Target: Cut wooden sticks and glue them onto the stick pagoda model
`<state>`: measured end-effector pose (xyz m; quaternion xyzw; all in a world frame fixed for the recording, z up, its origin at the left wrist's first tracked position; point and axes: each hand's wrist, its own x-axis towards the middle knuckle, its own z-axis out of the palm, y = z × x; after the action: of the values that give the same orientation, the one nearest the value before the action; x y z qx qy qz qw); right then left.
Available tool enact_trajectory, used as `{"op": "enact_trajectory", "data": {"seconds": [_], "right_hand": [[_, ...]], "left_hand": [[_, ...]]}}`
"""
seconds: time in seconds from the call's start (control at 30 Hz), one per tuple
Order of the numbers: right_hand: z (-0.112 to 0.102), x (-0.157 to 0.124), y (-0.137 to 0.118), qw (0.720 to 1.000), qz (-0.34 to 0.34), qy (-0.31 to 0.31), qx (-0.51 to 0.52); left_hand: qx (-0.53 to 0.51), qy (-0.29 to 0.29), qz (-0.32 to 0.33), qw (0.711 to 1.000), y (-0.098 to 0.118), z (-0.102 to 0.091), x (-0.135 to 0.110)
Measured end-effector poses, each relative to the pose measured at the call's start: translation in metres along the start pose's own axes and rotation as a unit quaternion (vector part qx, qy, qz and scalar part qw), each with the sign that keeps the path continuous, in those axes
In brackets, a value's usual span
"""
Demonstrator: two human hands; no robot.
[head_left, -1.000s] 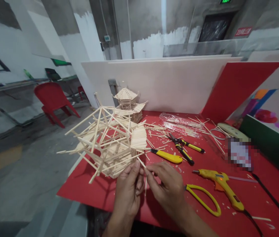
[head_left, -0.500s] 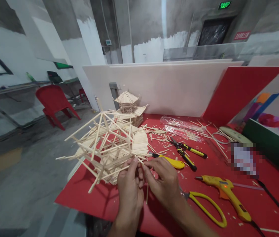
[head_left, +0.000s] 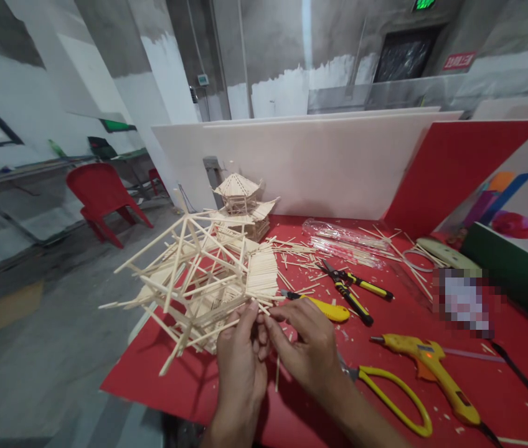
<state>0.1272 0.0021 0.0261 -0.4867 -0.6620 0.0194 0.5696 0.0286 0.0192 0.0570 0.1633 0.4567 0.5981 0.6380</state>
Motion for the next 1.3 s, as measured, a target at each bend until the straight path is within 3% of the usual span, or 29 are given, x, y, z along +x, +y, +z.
{"op": "enact_trajectory", "data": {"seconds": [1.3], "right_hand": [[-0.0004,0.0028,0.0003,1.000,0.003,0.014,-0.012]], "left_hand": [[0.015,-0.029,0.015,0.999,-0.0007,-0.0043,0.0034]]}}
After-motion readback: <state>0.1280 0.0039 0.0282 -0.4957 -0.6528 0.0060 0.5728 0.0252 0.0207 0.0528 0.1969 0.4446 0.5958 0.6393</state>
